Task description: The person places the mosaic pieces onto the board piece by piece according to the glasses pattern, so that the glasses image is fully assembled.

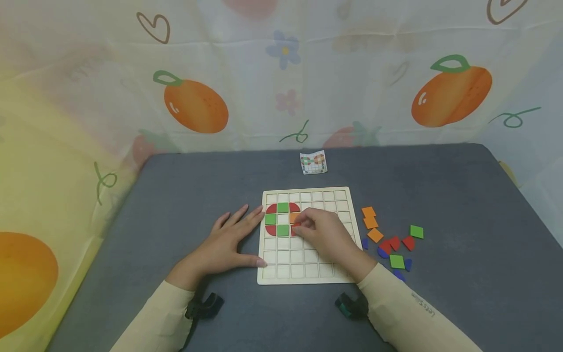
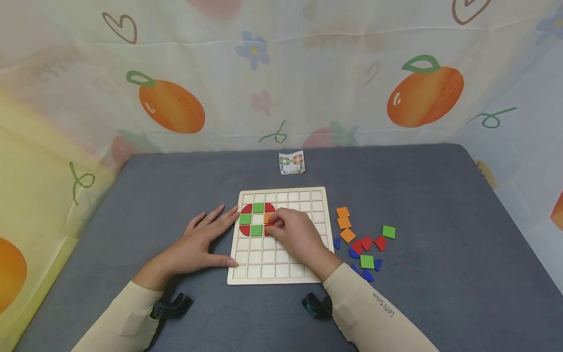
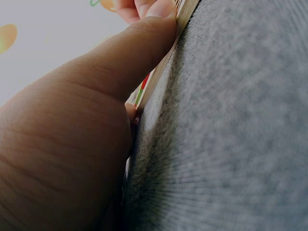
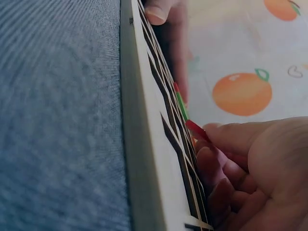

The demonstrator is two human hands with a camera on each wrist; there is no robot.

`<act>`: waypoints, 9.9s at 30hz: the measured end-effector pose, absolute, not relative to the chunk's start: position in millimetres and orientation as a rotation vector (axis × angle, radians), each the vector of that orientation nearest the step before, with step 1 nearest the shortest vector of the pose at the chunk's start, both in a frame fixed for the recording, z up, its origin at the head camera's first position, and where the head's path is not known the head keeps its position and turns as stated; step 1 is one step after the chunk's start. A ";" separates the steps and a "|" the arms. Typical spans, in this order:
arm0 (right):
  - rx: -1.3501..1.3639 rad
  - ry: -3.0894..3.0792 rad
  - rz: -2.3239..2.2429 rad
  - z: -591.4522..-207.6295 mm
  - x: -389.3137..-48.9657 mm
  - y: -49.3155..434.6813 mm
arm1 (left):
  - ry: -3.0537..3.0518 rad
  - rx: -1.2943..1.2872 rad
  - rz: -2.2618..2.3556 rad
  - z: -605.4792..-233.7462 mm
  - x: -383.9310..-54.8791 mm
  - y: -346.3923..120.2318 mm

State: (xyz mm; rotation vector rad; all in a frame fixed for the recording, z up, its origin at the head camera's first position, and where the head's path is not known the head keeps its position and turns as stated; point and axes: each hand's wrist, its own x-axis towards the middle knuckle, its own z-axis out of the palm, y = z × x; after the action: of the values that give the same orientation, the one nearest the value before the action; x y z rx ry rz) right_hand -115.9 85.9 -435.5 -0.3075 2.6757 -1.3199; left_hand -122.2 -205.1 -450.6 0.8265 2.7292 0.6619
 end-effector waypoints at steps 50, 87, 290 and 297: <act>-0.569 2.309 -1.856 -396.7 -119.8 160.6 | 2.736 0.828 0.670 -451.2 -121.9 -206.6; -0.275 2.734 -1.402 -452.8 -87.7 341.7 | 2.721 0.826 0.673 -451.9 -122.8 -208.1; -0.400 2.458 -1.317 -432.1 -156.9 267.1 | 2.730 0.844 0.698 -451.9 -123.2 -206.6; -0.398 2.472 -1.291 -429.2 -155.3 260.4 | 2.726 0.829 0.685 -452.1 -123.4 -207.3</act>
State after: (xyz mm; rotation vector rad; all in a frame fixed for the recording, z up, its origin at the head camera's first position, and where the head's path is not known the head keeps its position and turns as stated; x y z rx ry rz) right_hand -155.3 260.4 -429.2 -0.3979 2.4720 -1.2907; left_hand -123.4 -207.3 -452.1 0.8290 2.7260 0.6848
